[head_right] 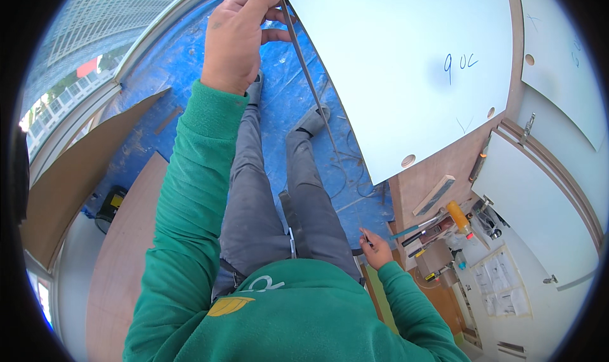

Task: The person sands a white board edge, then measures and applies a curved edge banding strip to the board's edge. They press the strip along the curve and trim the excess with a utility knife.

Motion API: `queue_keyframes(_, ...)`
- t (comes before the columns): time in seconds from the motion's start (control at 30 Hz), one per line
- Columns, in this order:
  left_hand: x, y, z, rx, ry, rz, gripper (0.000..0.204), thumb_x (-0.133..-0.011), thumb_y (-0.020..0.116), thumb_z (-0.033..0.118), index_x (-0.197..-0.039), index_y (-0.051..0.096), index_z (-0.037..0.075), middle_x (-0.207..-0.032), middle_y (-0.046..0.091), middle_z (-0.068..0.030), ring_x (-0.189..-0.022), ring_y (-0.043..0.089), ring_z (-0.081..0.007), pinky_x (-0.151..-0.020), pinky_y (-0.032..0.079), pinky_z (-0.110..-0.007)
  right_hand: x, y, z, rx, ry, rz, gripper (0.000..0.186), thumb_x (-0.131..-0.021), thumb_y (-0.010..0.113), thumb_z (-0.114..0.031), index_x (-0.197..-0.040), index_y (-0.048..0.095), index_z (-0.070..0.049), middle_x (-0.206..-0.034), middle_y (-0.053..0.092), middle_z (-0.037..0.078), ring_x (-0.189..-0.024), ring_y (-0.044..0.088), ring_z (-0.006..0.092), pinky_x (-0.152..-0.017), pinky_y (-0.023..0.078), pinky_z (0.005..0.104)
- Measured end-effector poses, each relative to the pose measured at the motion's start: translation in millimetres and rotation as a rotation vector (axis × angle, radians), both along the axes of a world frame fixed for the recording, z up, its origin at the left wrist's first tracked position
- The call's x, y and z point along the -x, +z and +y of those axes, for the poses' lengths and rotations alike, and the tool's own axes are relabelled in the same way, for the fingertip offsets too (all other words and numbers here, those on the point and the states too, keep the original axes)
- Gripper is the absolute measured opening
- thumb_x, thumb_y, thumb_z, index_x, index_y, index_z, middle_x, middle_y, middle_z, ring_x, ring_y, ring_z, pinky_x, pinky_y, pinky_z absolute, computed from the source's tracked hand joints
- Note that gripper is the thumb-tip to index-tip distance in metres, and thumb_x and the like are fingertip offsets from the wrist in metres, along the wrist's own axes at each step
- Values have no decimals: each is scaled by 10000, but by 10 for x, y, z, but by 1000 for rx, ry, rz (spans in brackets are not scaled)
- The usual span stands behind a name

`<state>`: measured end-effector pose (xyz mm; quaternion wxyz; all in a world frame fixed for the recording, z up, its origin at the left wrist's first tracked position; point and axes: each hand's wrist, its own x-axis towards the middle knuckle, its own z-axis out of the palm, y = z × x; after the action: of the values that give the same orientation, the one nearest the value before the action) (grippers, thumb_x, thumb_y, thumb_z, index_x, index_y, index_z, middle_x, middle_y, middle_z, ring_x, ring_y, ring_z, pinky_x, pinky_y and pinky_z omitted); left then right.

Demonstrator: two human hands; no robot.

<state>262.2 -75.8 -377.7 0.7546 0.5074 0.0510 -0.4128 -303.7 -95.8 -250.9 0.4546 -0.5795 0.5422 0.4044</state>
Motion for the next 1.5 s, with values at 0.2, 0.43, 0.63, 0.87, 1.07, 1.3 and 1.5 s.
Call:
queue_keyframes(0.2, 9, -4, 5, -35, -3, -5, 354, -1029, 624, 244, -1257, 673, -22, -906, 699, -13, -754, 650, -82, -620, 565, -243, 18, -8, 12, 0, 0, 2, 412, -1014, 653, -190, -1408, 639, -73, -1222, 706, 148, -1063, 690, 200, -878, 565, 329)
queue_keyframes(0.43, 19, -24, 25, 15, -1, -13, 349, -1037, 630, 245, -1257, 674, -22, -918, 703, -16, -759, 650, -87, -624, 559, -244, 21, -6, -1, 4, -1, 1, 413, -1007, 662, -198, -1395, 646, -59, -1219, 704, 150, -1056, 689, 197, -876, 564, 322)
queue_keyframes(0.63, 8, -19, 15, -11, -6, -45, 345, -1037, 636, 244, -1253, 672, -23, -921, 697, -11, -769, 648, -84, -626, 561, -239, 44, -19, 13, 0, -34, -9, 414, -1007, 665, -188, -1393, 643, -41, -1232, 699, 161, -1073, 689, 201, -889, 566, 322)
queue_keyframes(0.87, 5, -38, 8, -45, 0, -123, 351, -1036, 639, 242, -1256, 665, -31, -929, 697, -10, -776, 645, -77, -618, 558, -233, 123, -70, 11, 10, -13, -4, 429, -998, 675, -191, -1381, 635, -3, -1258, 693, 178, -1104, 689, 223, -908, 564, 335)
queue_keyframes(1.07, 10, -20, 2, -88, 9, -163, 362, -1032, 644, 243, -1254, 664, -43, -918, 706, -7, -762, 642, -72, -603, 545, -229, 114, -81, 19, 12, -38, -6, 437, -982, 688, -190, -1373, 638, 0, -1241, 699, 179, -1107, 689, 228, -924, 556, 333)
queue_keyframes(1.3, -46, 28, 25, -110, -47, -189, 329, -1021, 632, 235, -1197, 684, -38, -892, 703, -11, -748, 646, -78, -603, 551, -236, 71, -66, 5, 12, -25, 1, 436, -984, 680, -185, -1376, 638, 0, -1230, 700, 178, -1105, 687, 225, -932, 552, 326)
queue_keyframes(1.5, -97, 18, 2, -104, -13, -45, 309, -1017, 610, 276, -1107, 700, -5, -905, 697, -47, -738, 650, -125, -616, 575, -271, 101, -67, -5, -2, -19, 1, 437, -989, 675, -187, -1392, 636, -22, -1242, 694, 163, -1091, 686, 207, -910, 561, 326)
